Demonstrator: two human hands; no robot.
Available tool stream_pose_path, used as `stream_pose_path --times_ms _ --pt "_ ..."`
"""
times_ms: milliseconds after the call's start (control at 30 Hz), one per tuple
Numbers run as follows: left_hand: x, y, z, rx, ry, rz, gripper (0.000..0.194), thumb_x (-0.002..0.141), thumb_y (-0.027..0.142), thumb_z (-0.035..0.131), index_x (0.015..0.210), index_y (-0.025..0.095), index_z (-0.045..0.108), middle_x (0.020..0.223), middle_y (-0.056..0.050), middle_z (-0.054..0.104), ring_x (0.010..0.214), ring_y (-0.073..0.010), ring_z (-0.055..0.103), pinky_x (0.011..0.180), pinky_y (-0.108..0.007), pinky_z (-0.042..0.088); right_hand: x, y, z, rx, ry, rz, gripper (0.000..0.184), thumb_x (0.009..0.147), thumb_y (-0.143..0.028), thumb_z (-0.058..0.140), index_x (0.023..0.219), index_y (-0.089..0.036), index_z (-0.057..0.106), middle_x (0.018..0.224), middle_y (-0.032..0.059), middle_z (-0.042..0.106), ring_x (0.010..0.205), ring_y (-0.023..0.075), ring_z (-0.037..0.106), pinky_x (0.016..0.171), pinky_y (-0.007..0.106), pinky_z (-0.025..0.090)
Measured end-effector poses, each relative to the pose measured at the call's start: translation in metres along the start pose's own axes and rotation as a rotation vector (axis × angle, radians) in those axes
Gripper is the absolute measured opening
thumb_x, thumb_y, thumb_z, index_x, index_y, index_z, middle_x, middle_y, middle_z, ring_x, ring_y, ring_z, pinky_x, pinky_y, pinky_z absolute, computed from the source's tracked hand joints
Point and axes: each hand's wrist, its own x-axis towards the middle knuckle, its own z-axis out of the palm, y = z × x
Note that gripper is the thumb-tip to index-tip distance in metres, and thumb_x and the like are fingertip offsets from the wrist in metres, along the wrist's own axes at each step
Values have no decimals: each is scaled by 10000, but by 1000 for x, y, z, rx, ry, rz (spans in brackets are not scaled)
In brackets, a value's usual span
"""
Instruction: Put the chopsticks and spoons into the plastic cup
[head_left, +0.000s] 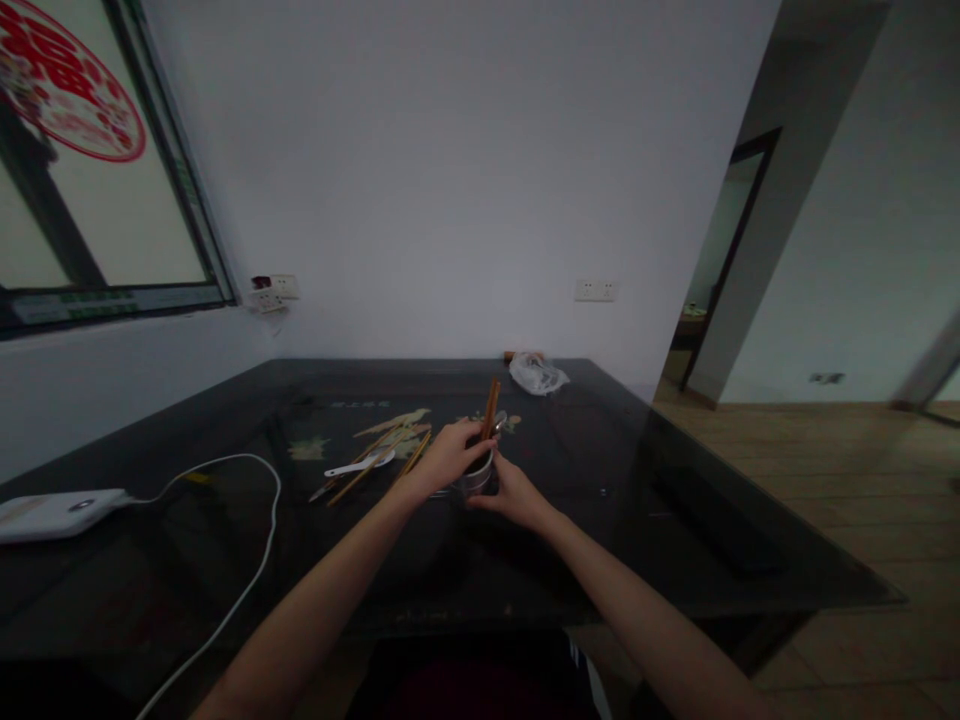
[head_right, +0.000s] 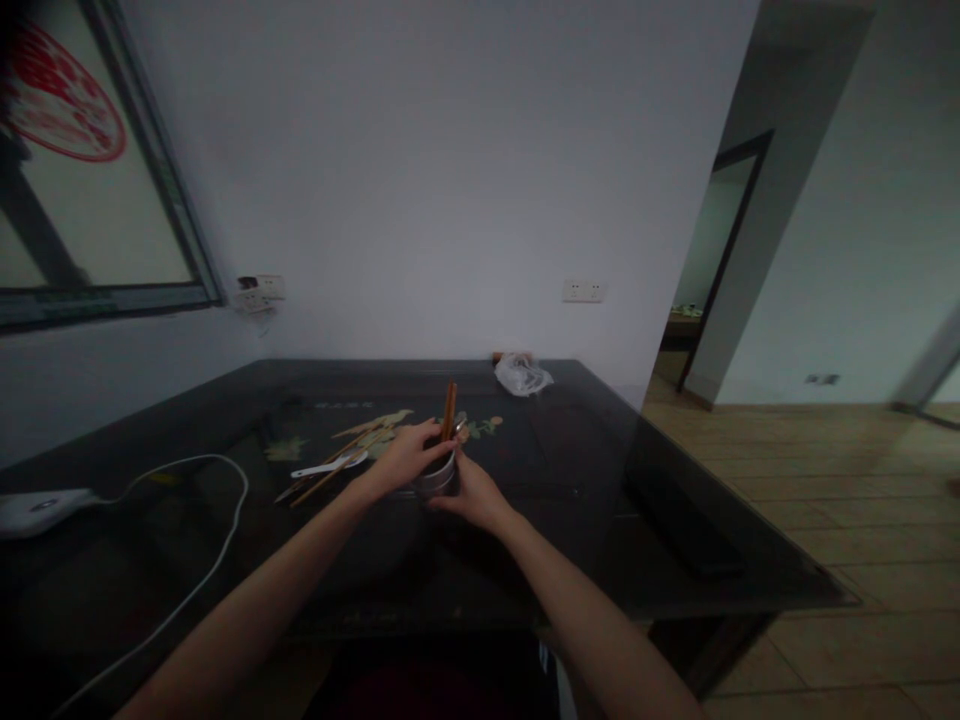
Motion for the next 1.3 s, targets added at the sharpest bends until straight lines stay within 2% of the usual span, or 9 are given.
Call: stream_pose_path --times_ms 233,433,533,667,800,967,1133,1200,1300 --pt "-2 -5 1 -186 67 -66 336 859 424 494 976 181 694 970 -48 711 888 -207 642 806 -279 473 1 -1 0 14 12 -6 934 591 -334 800 1384 -195 324 1345 138 489 1235 292 468 1019 439 375" --pt "0 -5 -10 -489 186 -59 342 829 442 546 919 139 676 982 -87 709 918 -222 643 847 -316 485 1 -2 -2 64 5 -9 912 602 -329 794 1380 -212 332 1327 112 511 1210 269 494 1007 417 389" --pt "2 -8 -22 -787 330 -87 363 799 464 589 910 120 620 951 -118 703 889 -223 651 842 -359 504 1 -2 -4 64 5 19 910 591 -336 798 1371 -217 344 1318 102 519 1204 264 497 1004 406 390" --pt "2 -23 -46 -1068 575 -23 281 789 424 620 849 162 540 774 -18 642 816 -169 649 849 -382 509 0 0 -5 47 10 74 882 577 -366 800 1337 -202 384 1272 110 554 1165 268 526 970 402 410" --pt "-3 -52 -69 -1064 731 -86 224 801 377 604 823 180 501 654 46 518 625 -90 574 705 -286 534 0 2 -5 38 13 86 842 574 -383 799 1299 -189 417 1246 113 569 1141 267 537 953 395 414" --pt "-13 -98 -76 -510 563 -464 160 824 317 505 810 162 542 551 48 482 434 -85 459 429 -186 374 -1 0 -7 41 6 107 840 578 -382 795 1298 -178 413 1240 120 570 1132 264 539 949 391 410" --pt "-20 -137 -63 306 19 -774 230 807 290 482 865 153 659 704 -65 670 644 -186 640 593 -241 451 -1 -2 -8 32 -5 114 834 576 -381 798 1292 -187 418 1222 118 578 1115 270 548 932 401 418" --pt "-23 -147 -59 414 -83 -802 212 773 284 524 851 174 687 796 -100 703 792 -233 666 665 -253 458 -1 -2 -8 26 -3 102 838 576 -387 798 1293 -181 415 1220 122 578 1109 270 551 926 397 423" --pt "-26 -156 -55 453 -105 -814 221 736 277 556 889 206 699 913 -124 710 900 -268 656 701 -269 461 -1 -2 -8 11 -4 111 842 578 -402 796 1292 -169 415 1204 131 588 1095 275 559 912 397 431"
